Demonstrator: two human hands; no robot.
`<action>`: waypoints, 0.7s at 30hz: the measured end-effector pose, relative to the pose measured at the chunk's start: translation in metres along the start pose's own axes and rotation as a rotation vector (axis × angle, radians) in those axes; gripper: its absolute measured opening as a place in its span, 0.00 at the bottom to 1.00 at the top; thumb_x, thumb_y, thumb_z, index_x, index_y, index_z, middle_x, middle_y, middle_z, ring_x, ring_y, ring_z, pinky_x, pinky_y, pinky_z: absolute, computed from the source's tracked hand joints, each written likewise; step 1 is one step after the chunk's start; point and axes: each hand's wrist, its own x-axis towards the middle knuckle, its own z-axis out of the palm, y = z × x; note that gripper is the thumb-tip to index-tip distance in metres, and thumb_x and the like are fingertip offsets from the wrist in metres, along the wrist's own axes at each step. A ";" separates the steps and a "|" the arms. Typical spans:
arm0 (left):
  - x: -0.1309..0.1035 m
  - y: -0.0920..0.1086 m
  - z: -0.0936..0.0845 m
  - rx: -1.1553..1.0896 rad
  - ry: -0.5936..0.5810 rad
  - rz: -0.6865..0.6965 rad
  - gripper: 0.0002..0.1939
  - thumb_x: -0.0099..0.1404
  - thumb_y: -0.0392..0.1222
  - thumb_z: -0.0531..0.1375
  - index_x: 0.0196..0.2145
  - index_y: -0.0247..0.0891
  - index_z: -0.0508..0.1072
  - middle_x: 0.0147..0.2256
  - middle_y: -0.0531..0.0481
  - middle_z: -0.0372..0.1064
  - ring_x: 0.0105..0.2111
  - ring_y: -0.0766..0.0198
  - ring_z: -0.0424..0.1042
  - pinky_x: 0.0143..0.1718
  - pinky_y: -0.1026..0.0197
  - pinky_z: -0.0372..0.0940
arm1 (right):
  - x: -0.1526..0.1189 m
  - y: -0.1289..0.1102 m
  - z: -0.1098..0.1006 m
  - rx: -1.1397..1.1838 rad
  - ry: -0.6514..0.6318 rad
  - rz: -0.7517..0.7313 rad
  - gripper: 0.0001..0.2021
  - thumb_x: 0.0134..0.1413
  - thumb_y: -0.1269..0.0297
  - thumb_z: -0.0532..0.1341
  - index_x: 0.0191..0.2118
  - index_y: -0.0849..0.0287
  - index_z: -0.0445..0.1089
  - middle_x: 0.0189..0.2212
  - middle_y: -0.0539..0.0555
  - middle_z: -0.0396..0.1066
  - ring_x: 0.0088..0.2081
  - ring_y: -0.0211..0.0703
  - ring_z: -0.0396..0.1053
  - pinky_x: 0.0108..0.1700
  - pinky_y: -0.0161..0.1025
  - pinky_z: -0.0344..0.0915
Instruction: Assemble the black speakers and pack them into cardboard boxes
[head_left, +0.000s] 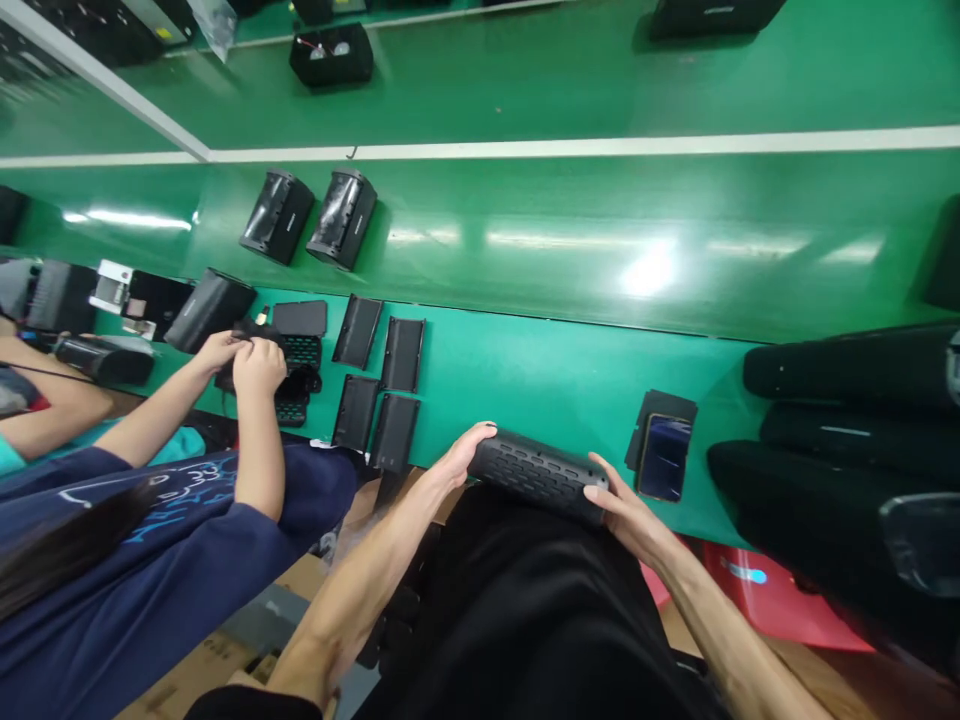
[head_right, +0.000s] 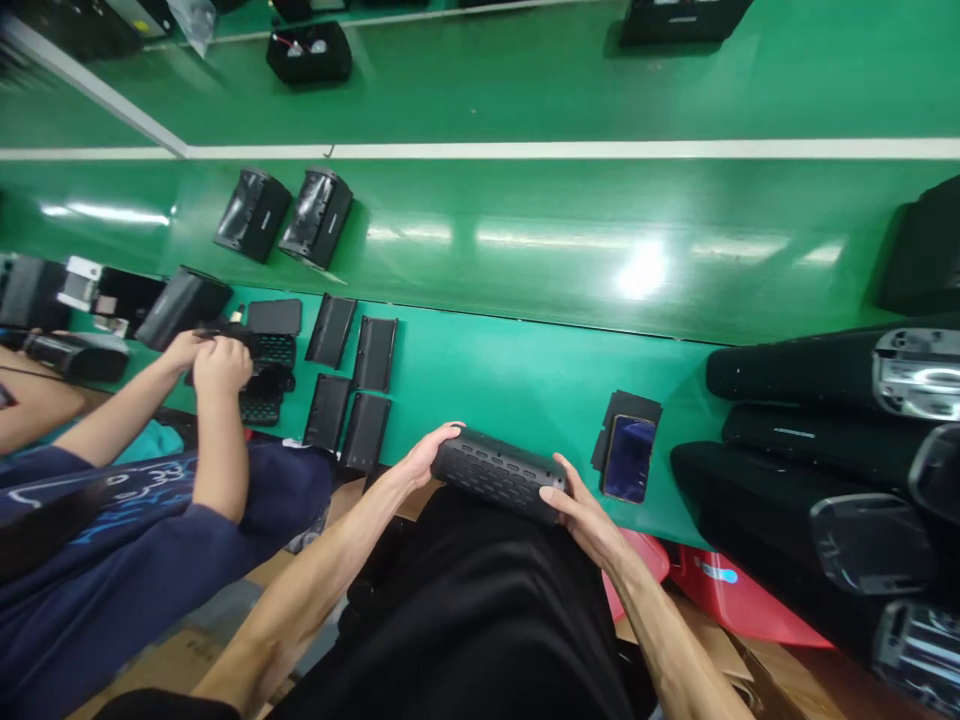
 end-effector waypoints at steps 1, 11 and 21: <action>0.000 0.000 0.003 0.005 0.004 -0.004 0.19 0.73 0.52 0.62 0.54 0.37 0.74 0.44 0.46 0.75 0.38 0.59 0.76 0.39 0.56 0.74 | 0.001 -0.001 -0.003 -0.035 -0.019 -0.020 0.53 0.39 0.49 0.80 0.71 0.47 0.58 0.63 0.58 0.71 0.61 0.57 0.72 0.62 0.51 0.67; -0.017 0.014 0.016 -0.018 0.106 0.219 0.37 0.51 0.63 0.70 0.54 0.41 0.75 0.36 0.50 0.76 0.37 0.57 0.74 0.36 0.62 0.65 | 0.017 -0.026 -0.017 -0.394 -0.033 -0.285 0.47 0.36 0.52 0.82 0.64 0.52 0.69 0.59 0.59 0.75 0.61 0.63 0.70 0.66 0.55 0.62; -0.014 0.074 -0.029 -0.051 0.502 0.556 0.30 0.54 0.65 0.71 0.43 0.38 0.76 0.45 0.38 0.78 0.44 0.53 0.78 0.43 0.56 0.70 | 0.116 -0.184 0.024 0.302 0.073 -0.347 0.19 0.43 0.55 0.78 0.38 0.51 0.74 0.33 0.51 0.75 0.35 0.50 0.74 0.45 0.58 0.78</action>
